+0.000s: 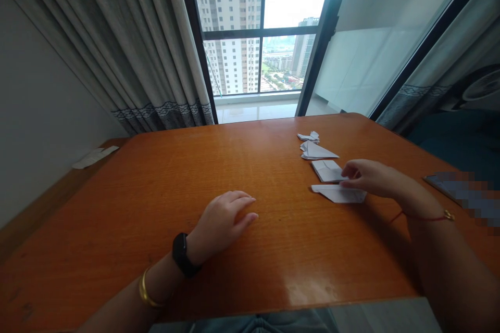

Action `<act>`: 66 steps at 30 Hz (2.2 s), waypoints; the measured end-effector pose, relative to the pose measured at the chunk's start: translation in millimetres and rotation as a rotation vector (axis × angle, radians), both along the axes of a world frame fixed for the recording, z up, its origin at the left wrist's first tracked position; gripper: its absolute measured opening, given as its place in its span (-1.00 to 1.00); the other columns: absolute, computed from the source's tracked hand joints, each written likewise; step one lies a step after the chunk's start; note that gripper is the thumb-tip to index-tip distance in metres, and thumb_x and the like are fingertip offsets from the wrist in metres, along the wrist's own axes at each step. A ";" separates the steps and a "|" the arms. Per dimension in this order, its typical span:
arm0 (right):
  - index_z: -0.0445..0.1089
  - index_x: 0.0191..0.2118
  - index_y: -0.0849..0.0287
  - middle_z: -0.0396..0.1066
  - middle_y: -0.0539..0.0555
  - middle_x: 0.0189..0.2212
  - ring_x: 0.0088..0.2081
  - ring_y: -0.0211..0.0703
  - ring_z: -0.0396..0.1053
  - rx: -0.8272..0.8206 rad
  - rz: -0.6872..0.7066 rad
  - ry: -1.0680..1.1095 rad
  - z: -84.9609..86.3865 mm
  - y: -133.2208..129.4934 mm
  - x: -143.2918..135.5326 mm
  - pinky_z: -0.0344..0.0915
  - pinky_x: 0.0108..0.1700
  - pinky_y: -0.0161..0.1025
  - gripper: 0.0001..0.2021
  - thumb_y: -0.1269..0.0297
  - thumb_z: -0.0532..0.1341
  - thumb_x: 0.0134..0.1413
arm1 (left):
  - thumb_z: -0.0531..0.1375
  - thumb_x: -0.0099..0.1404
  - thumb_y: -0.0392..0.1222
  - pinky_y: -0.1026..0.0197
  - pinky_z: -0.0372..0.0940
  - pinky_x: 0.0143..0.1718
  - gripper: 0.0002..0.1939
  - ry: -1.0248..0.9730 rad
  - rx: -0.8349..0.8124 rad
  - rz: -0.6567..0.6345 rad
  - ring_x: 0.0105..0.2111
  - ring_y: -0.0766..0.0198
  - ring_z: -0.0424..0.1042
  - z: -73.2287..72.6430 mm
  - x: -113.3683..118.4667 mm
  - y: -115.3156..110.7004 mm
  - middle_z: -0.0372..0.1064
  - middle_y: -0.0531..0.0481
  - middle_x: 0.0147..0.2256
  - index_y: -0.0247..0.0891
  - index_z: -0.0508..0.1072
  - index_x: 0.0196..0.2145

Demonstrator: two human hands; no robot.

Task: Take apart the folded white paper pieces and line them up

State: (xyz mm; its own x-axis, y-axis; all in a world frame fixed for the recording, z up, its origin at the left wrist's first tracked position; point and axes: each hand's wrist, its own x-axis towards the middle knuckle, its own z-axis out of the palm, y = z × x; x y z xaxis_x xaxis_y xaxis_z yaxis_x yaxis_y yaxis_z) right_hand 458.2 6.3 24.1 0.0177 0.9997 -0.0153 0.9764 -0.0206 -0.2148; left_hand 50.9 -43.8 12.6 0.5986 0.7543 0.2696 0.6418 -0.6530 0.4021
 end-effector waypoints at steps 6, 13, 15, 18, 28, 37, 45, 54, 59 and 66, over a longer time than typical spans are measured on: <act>0.41 -0.34 0.14 0.43 0.10 -0.35 -0.37 -0.09 0.35 0.208 0.215 0.136 11.5 -13.6 -61.8 0.24 -0.34 -0.20 -0.78 0.10 0.20 0.04 | 0.13 0.35 -0.11 0.09 0.27 0.00 -0.75 -0.007 -0.005 -0.001 -0.05 0.17 0.37 -0.6 -1.5 0.9 0.42 -0.02 -0.05 -0.19 0.42 -0.05; 0.38 -0.25 0.14 0.40 0.09 -0.27 -0.22 -0.10 0.27 0.302 0.731 0.184 -10.6 -50.6 -164.3 0.13 -0.13 -0.14 -0.87 0.21 0.16 0.19 | 0.10 0.36 -0.14 0.18 0.25 -0.19 -0.84 0.019 0.040 -0.011 -0.24 0.22 0.39 5.6 -2.7 1.7 0.44 -0.01 -0.26 -0.22 0.42 -0.19; 0.33 -0.35 0.17 0.37 0.08 -0.37 -0.30 -0.15 0.23 0.317 0.809 0.206 -16.6 -57.4 -172.4 0.11 -0.20 -0.18 -0.84 0.21 0.14 0.20 | 0.09 0.36 -0.14 0.23 0.21 -0.34 -0.85 0.021 0.078 -0.006 -0.39 0.27 0.35 10.0 -6.3 1.8 0.39 0.03 -0.41 -0.24 0.39 -0.31; 0.20 -0.51 0.17 0.27 0.02 -0.54 -0.45 -0.22 0.14 0.372 0.854 0.244 -21.9 -62.1 -171.5 0.03 -0.34 -0.23 -0.72 0.24 0.11 0.22 | 0.07 0.36 -0.13 0.25 0.07 -0.48 -0.74 -0.011 0.208 0.032 -0.55 0.33 0.21 15.8 -13.8 1.5 0.24 0.09 -0.56 -0.24 0.29 -0.48; 0.06 -0.62 0.15 0.18 -0.03 -0.65 -0.56 -0.29 0.09 0.338 0.847 0.271 -20.3 -55.0 -158.8 -0.09 -0.44 -0.25 -0.62 0.28 0.08 0.23 | 0.08 0.34 -0.21 0.22 -0.07 -0.53 -0.65 -0.083 0.369 -0.028 -0.62 0.37 0.08 9.7 -19.8 0.8 0.10 0.13 -0.65 -0.23 0.15 -0.60; 0.05 -0.62 0.16 0.16 -0.05 -0.66 -0.58 -0.30 0.04 0.350 0.717 0.215 -24.1 -43.2 -146.9 -0.12 -0.46 -0.28 -0.60 0.22 0.11 0.21 | 0.07 0.34 -0.22 0.22 -0.07 -0.53 -0.66 -0.117 0.390 -0.022 -0.62 0.37 0.08 8.8 -19.4 1.0 0.10 0.12 -0.65 -0.23 0.17 -0.60; 0.09 -0.62 0.16 0.18 -0.04 -0.64 -0.55 -0.28 0.07 0.323 0.739 0.222 -24.9 -44.9 -148.8 -0.09 -0.45 -0.26 -0.61 0.22 0.11 0.22 | 0.08 0.33 -0.24 0.23 -0.06 -0.53 -0.67 -0.127 0.388 -0.023 -0.61 0.37 0.09 8.6 -18.2 0.1 0.12 0.12 -0.64 -0.23 0.20 -0.59; 0.08 -0.62 0.15 0.19 -0.04 -0.64 -0.54 -0.28 0.09 0.299 0.749 0.211 -24.6 -44.7 -148.0 -0.08 -0.45 -0.27 -0.61 0.20 0.10 0.23 | 0.08 0.34 -0.23 0.23 -0.04 -0.52 -0.67 -0.110 0.362 -0.028 -0.61 0.37 0.10 5.6 -17.6 -0.6 0.13 0.11 -0.64 -0.24 0.21 -0.59; 0.07 -0.61 0.16 0.18 -0.04 -0.64 -0.55 -0.28 0.08 0.302 0.741 0.218 -23.2 -43.3 -145.8 -0.08 -0.45 -0.27 -0.60 0.20 0.11 0.22 | 0.08 0.34 -0.23 0.24 -0.04 -0.52 -0.68 -0.113 0.354 -0.030 -0.61 0.37 0.11 5.7 -17.7 -0.3 0.14 0.10 -0.64 -0.25 0.22 -0.59; 0.07 -0.61 0.15 0.16 -0.05 -0.64 -0.55 -0.28 0.07 0.300 0.734 0.247 -21.6 -43.3 -145.3 -0.08 -0.45 -0.28 -0.61 0.21 0.12 0.21 | 0.06 0.35 -0.20 0.24 -0.02 -0.52 -0.67 -0.101 0.333 -0.023 -0.61 0.37 0.12 4.5 -18.3 0.9 0.15 0.10 -0.64 -0.24 0.24 -0.58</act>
